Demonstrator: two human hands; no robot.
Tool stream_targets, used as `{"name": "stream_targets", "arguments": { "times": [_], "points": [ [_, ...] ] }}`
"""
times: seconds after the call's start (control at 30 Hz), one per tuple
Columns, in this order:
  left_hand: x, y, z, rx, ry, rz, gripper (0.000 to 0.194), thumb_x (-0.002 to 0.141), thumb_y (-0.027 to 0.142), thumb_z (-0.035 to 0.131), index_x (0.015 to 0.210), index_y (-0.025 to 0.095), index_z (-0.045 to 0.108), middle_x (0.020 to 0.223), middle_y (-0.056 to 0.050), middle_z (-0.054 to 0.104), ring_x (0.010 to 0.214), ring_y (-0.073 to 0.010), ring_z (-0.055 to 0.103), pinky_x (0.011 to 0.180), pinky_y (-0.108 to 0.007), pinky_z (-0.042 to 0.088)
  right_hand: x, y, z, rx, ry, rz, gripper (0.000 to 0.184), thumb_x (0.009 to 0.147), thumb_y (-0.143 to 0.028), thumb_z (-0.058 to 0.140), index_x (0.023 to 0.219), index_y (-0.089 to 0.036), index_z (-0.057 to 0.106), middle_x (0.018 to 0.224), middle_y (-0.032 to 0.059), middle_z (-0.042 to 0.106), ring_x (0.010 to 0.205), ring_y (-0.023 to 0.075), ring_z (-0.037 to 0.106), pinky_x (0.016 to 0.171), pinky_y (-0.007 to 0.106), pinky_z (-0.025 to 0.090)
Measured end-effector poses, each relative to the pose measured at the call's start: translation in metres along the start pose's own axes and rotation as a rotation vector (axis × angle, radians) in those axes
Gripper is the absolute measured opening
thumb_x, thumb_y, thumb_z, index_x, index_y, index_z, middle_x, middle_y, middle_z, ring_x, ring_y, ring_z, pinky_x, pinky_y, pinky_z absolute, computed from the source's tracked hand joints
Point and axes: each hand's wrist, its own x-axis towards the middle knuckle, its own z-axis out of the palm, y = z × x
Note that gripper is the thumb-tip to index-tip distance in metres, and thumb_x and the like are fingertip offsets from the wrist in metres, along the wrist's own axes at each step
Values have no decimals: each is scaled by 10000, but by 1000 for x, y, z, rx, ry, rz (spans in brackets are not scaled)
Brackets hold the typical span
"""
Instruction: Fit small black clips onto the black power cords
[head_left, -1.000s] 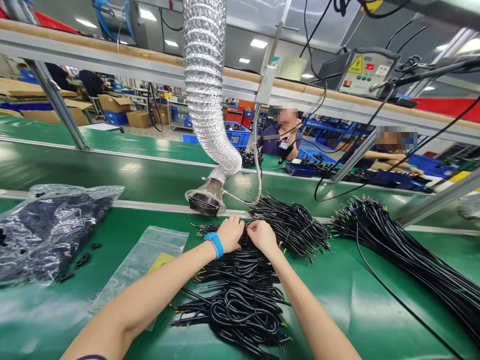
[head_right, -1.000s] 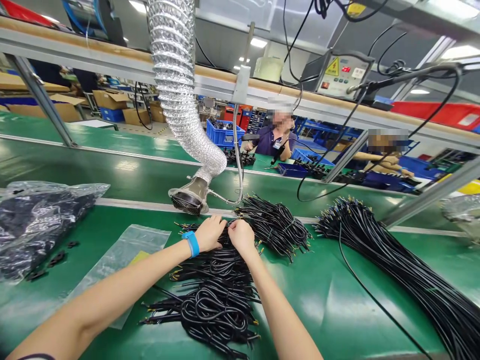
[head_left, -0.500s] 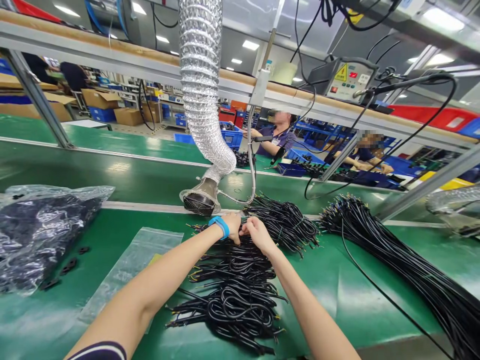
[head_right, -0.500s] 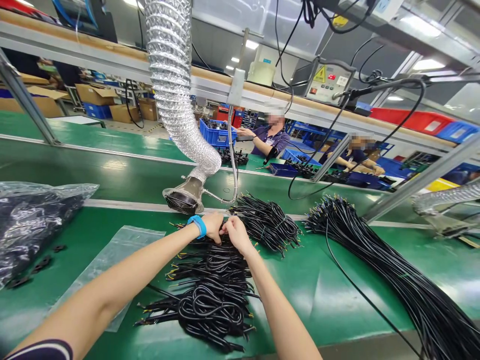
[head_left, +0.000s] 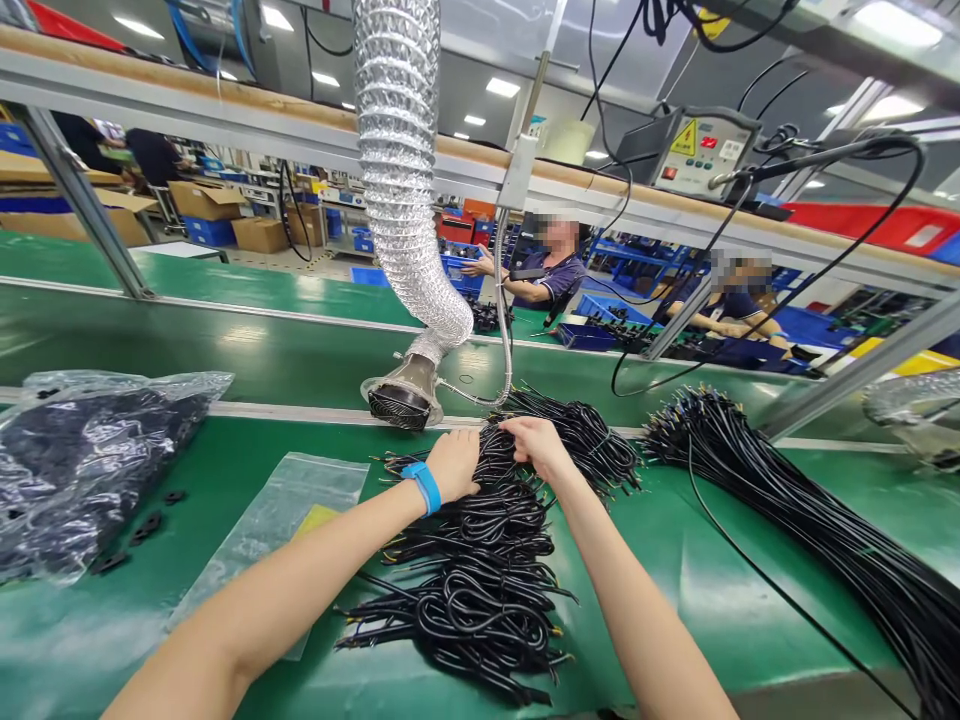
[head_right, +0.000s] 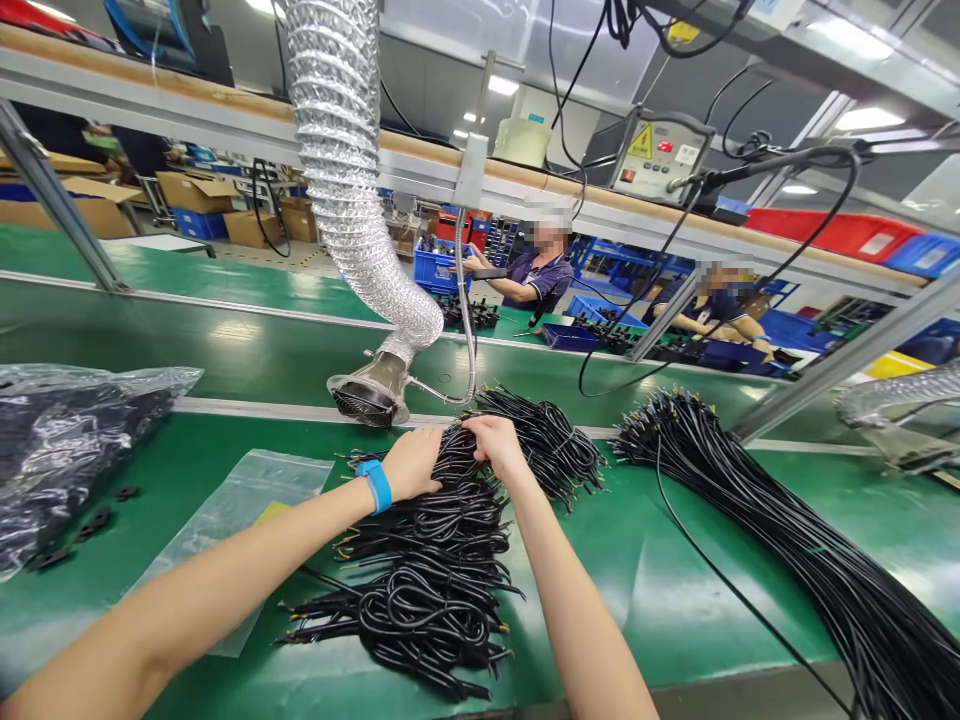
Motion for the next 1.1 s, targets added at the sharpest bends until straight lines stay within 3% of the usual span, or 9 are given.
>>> {"name": "stream_targets", "arguments": {
  "times": [0.13,0.3,0.4,0.6,0.83,0.97,1.1],
  "points": [
    [-4,2,3,60,61,51,575,632,269,837,1085,109,521,1063,-161,617,990,-311,595,828,-395,444,10,2,-9,131,76,34,238,738,-311,741,691,-179,548,397,-154,199,346,28,167,346,189,214],
    [-8,1,3,98,115,118,549,666,253,814,1102,92,522,1050,-155,601,966,-301,574,814,-391,432,12,7,-17,144,118,46,267,867,-351,638,705,-167,533,432,-147,242,338,26,190,350,172,228],
    [-10,1,2,118,141,149,582,675,257,808,1143,79,511,1043,-159,602,948,-304,572,808,-395,433,8,6,-14,103,176,-17,202,778,-303,680,680,-163,573,389,-139,252,330,40,204,350,198,243],
    [-10,0,3,143,201,229,643,652,240,818,1190,92,498,1006,-133,603,929,-301,581,802,-398,445,1,-4,-5,-10,264,-201,128,688,-303,673,677,-177,658,507,-33,545,422,80,424,402,203,315],
    [-21,-9,18,90,359,279,589,761,149,679,1296,115,434,1113,-177,609,1016,-320,595,891,-468,454,0,-3,-31,17,215,-113,209,663,-361,673,688,-158,631,377,-110,306,326,50,243,345,206,275],
    [-26,-10,26,2,437,233,625,750,132,673,1319,144,415,1201,-194,593,1090,-338,586,953,-492,446,-13,0,-48,32,185,-114,247,608,-369,734,683,-149,653,388,-109,303,358,43,235,354,206,255],
    [-24,-13,31,-168,466,151,629,711,172,701,1281,161,435,1138,-159,623,1056,-325,610,918,-473,488,-22,10,-52,24,162,-122,277,595,-401,745,687,-151,673,401,-99,341,380,51,252,376,215,255]
  ]
}}
